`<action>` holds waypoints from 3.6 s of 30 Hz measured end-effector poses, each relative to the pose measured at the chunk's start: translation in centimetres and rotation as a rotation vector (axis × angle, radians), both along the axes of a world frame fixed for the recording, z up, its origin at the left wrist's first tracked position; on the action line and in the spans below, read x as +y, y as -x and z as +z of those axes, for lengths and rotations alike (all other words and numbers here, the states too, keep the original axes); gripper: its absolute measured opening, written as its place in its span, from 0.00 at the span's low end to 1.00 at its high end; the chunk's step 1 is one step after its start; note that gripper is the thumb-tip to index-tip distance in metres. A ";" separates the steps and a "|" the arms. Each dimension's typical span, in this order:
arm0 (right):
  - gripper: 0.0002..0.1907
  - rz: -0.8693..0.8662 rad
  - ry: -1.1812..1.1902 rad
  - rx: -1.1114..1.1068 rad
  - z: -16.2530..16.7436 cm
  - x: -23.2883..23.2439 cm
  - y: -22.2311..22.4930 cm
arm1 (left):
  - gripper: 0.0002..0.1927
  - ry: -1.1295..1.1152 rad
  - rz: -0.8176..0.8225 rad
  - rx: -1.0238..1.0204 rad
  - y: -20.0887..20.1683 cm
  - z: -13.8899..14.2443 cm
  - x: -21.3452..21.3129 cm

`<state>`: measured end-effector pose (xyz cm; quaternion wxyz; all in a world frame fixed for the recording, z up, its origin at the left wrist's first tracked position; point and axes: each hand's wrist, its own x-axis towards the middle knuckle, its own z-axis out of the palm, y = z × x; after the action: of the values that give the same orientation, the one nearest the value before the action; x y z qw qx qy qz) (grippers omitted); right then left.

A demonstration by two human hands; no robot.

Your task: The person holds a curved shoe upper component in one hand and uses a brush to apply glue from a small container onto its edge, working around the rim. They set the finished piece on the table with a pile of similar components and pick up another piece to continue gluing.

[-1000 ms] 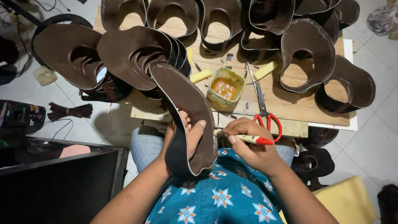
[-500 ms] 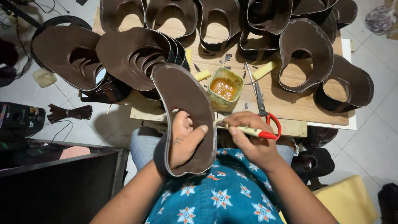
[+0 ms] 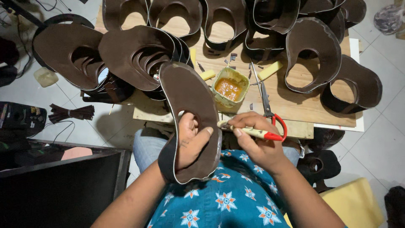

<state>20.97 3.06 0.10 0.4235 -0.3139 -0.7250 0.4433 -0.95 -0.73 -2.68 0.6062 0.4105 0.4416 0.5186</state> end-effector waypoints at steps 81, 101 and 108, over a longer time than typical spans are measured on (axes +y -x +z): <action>0.21 -0.413 0.503 0.488 0.2 12.8 5.3 | 0.14 -0.250 0.177 0.979 2.2 -2.5 5.8; 0.12 -0.455 1.123 0.838 -4.1 8.2 1.5 | 0.64 -0.354 0.352 0.964 -5.8 -1.4 8.4; 0.08 -0.504 0.937 0.794 -5.7 5.7 -0.2 | 0.60 -0.619 0.318 0.938 -4.2 -3.1 7.4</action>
<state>21.18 8.79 -5.62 0.5679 -0.4377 -0.1489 0.6810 3.25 6.69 -5.77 0.1123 0.6830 0.5469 0.4710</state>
